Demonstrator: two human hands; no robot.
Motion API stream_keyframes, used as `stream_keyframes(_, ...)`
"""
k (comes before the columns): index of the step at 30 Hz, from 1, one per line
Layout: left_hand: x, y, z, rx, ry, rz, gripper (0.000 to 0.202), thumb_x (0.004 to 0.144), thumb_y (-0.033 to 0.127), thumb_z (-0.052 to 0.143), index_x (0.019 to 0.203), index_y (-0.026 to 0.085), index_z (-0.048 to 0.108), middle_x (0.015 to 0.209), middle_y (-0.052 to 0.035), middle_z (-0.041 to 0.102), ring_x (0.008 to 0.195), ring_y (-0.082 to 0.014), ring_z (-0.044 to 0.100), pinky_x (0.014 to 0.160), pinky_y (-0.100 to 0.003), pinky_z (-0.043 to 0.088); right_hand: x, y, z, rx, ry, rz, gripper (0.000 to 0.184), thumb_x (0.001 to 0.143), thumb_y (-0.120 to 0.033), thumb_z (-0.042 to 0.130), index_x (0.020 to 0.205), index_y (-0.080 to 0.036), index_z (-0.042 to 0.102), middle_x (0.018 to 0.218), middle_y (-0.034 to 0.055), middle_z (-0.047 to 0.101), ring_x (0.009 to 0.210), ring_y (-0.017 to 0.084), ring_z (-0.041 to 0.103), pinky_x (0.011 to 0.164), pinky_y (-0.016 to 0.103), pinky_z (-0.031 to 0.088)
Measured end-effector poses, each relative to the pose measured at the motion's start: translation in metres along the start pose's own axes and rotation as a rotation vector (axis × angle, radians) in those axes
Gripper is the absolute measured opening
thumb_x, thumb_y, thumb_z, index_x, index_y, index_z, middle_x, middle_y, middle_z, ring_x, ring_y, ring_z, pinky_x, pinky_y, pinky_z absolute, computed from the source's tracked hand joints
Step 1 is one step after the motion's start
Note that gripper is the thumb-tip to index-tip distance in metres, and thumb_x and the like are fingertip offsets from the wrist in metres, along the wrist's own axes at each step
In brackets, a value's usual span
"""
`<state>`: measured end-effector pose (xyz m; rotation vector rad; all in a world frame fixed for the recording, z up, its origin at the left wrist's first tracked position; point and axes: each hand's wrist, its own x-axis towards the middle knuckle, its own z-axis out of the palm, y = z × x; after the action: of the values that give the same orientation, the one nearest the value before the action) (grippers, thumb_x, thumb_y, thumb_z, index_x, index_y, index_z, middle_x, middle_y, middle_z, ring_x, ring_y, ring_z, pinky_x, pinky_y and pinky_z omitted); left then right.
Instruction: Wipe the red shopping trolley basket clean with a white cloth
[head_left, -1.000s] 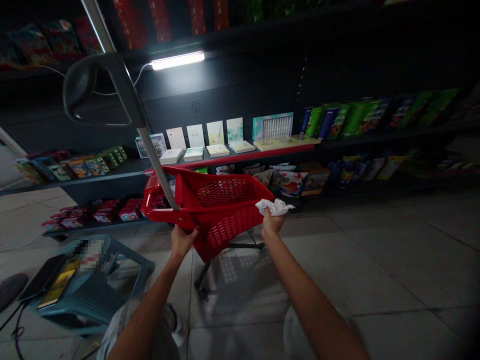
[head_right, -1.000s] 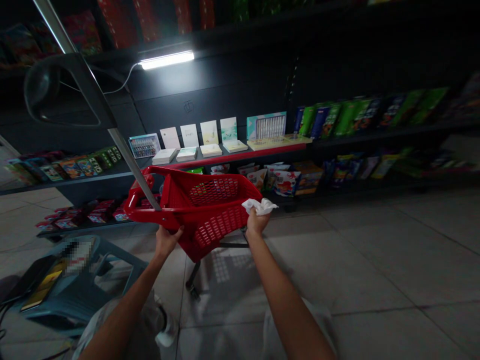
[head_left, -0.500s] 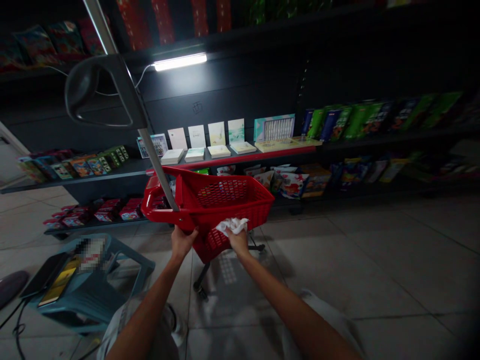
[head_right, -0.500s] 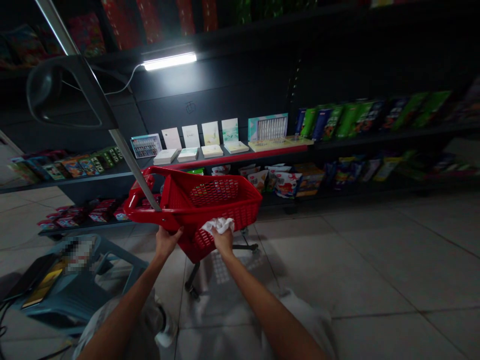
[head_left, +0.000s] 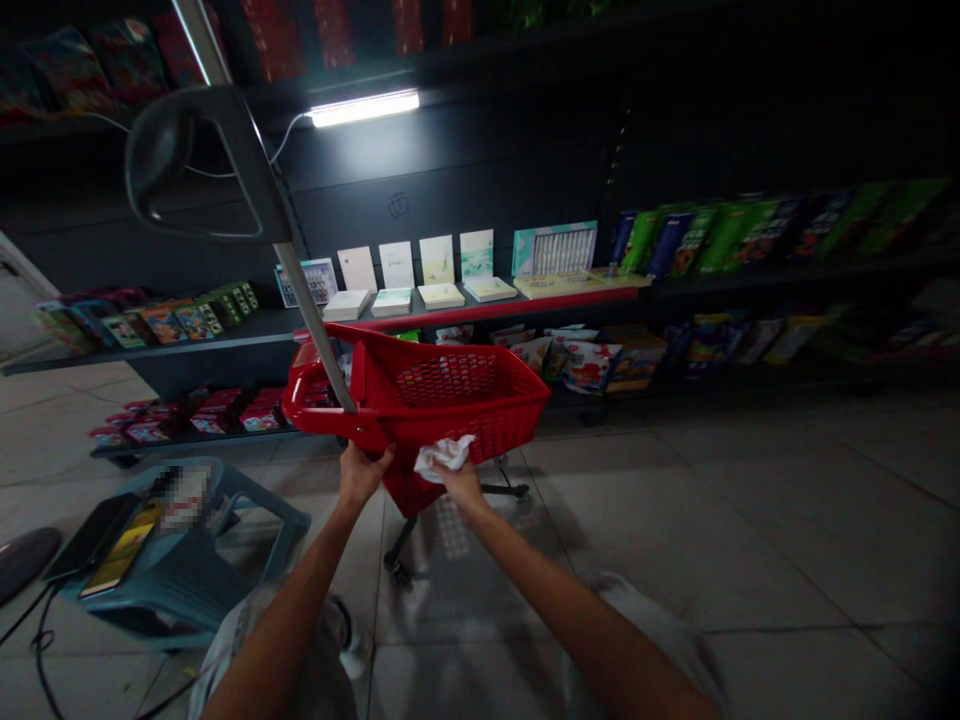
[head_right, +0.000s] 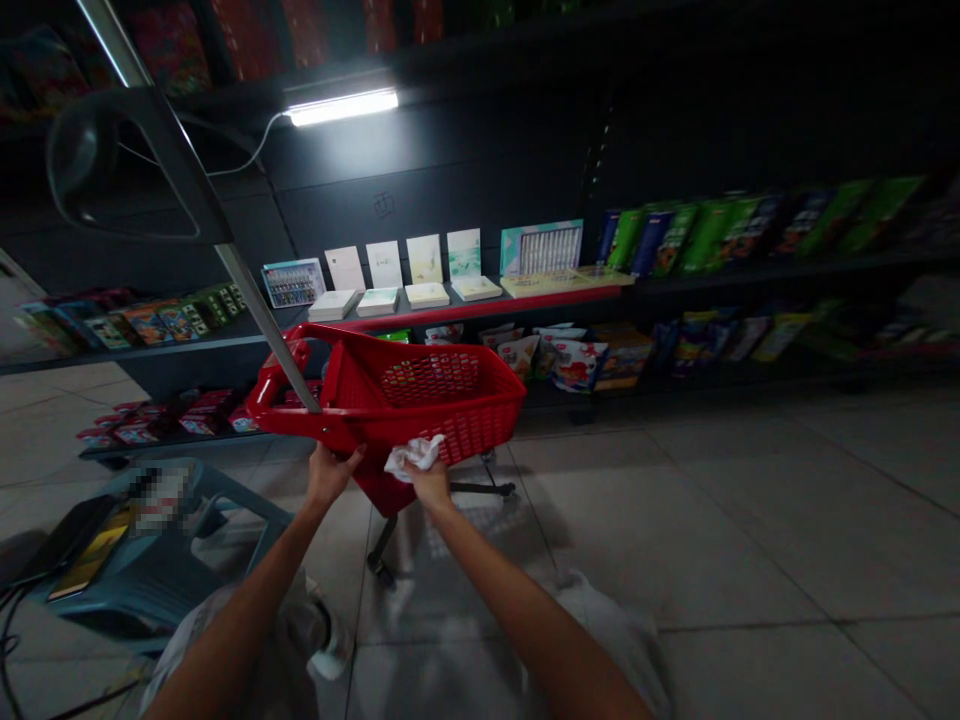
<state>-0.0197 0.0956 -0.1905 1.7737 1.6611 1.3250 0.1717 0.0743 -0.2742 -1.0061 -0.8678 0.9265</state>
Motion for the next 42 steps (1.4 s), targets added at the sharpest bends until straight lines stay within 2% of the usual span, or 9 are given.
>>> stream_keyframes(4, 0.0, 0.002, -0.003, 0.014, 0.025, 0.004, 0.051, 0.076, 0.05, 0.079, 0.113, 0.017, 0.065, 0.096, -0.0084, 0.077, 0.081, -0.0227, 0.073, 0.072, -0.032, 0.058, 0.036, -0.024, -0.04, 0.092, 0.351, 0.094, 0.054, 0.06, -0.041, 0.087, 0.107, -0.019, 0.071, 0.107, 0.0074, 0.078, 0.097, 0.025, 0.075, 0.085, 0.04, 0.064)
stream_keyframes(8, 0.002, 0.0, -0.003, -0.026, 0.022, -0.032, 0.054, 0.078, 0.051, 0.078, 0.119, 0.018, 0.064, 0.095, -0.0073, 0.077, 0.081, -0.0221, 0.074, 0.073, -0.031, 0.058, 0.071, -0.043, -0.086, 0.084, 0.68, -0.013, 0.051, 0.06, -0.042, 0.085, 0.103, -0.018, 0.07, 0.104, 0.0055, 0.075, 0.093, 0.021, 0.074, 0.076, 0.033, 0.064)
stream_keyframes(11, 0.004, -0.001, -0.003, -0.013, 0.034, -0.059, 0.056, 0.079, 0.047, 0.079, 0.124, 0.018, 0.063, 0.097, -0.0078, 0.078, 0.083, -0.0227, 0.075, 0.076, -0.031, 0.059, 0.087, -0.051, -0.109, 0.086, 0.794, -0.076, 0.05, 0.063, -0.041, 0.081, 0.105, -0.017, 0.068, 0.106, 0.0057, 0.074, 0.092, 0.019, 0.073, 0.075, 0.031, 0.063)
stream_keyframes(16, 0.004, -0.001, -0.002, 0.124, 0.042, -0.062, 0.068, 0.073, 0.051, 0.084, 0.128, 0.018, 0.062, 0.109, -0.0131, 0.078, 0.1, -0.03, 0.076, 0.083, -0.036, 0.059, 0.073, -0.047, -0.091, 0.133, 0.534, -0.036, 0.056, 0.06, -0.036, 0.083, 0.109, -0.018, 0.065, 0.11, 0.0052, 0.074, 0.094, 0.017, 0.073, 0.082, 0.032, 0.063)
stream_keyframes(19, 0.003, 0.0, -0.002, 0.187, -0.031, -0.114, 0.054, 0.074, 0.053, 0.083, 0.112, 0.018, 0.068, 0.104, -0.0144, 0.078, 0.101, -0.0332, 0.076, 0.083, -0.038, 0.058, 0.048, -0.038, -0.06, 0.132, 0.255, -0.022, 0.055, 0.063, -0.034, 0.084, 0.112, -0.021, 0.063, 0.109, 0.0042, 0.075, 0.097, 0.019, 0.073, 0.084, 0.035, 0.064)
stream_keyframes(22, 0.003, 0.001, -0.002, 0.207, -0.077, -0.121, 0.045, 0.075, 0.05, 0.081, 0.106, 0.019, 0.071, 0.1, -0.0139, 0.079, 0.101, -0.0336, 0.076, 0.084, -0.038, 0.057, 0.031, -0.031, -0.038, 0.107, 0.154, -0.006, 0.05, 0.068, -0.035, 0.082, 0.112, -0.022, 0.062, 0.106, 0.0043, 0.076, 0.097, 0.02, 0.073, 0.082, 0.038, 0.066)
stream_keyframes(32, 0.005, -0.007, 0.0, 0.08, -0.068, -0.11, 0.048, 0.071, 0.051, 0.081, 0.105, 0.019, 0.069, 0.098, -0.0106, 0.078, 0.095, -0.0307, 0.075, 0.081, -0.037, 0.057, 0.039, -0.048, -0.053, 0.289, 0.244, 0.111, 0.052, 0.06, -0.023, 0.086, 0.108, -0.022, 0.066, 0.105, 0.0007, 0.076, 0.09, 0.015, 0.074, 0.08, 0.031, 0.065)
stream_keyframes(38, 0.01, -0.024, 0.012, -0.332, -0.015, -0.091, 0.056, 0.064, 0.047, 0.083, 0.107, 0.017, 0.065, 0.101, -0.0084, 0.077, 0.09, -0.0252, 0.072, 0.079, -0.036, 0.059, 0.053, -0.068, -0.079, 0.333, 0.411, 0.117, 0.053, 0.052, -0.017, 0.087, 0.102, -0.02, 0.069, 0.1, 0.0007, 0.075, 0.082, 0.015, 0.074, 0.072, 0.028, 0.065)
stream_keyframes(42, 0.014, -0.032, 0.013, -0.398, -0.037, -0.093, 0.054, 0.06, 0.045, 0.086, 0.102, 0.016, 0.068, 0.098, -0.0081, 0.077, 0.086, -0.0239, 0.071, 0.078, -0.036, 0.06, 0.056, -0.072, -0.091, 0.335, 0.422, 0.134, 0.057, 0.052, -0.017, 0.088, 0.105, -0.02, 0.068, 0.101, 0.0023, 0.075, 0.082, 0.016, 0.074, 0.069, 0.029, 0.065)
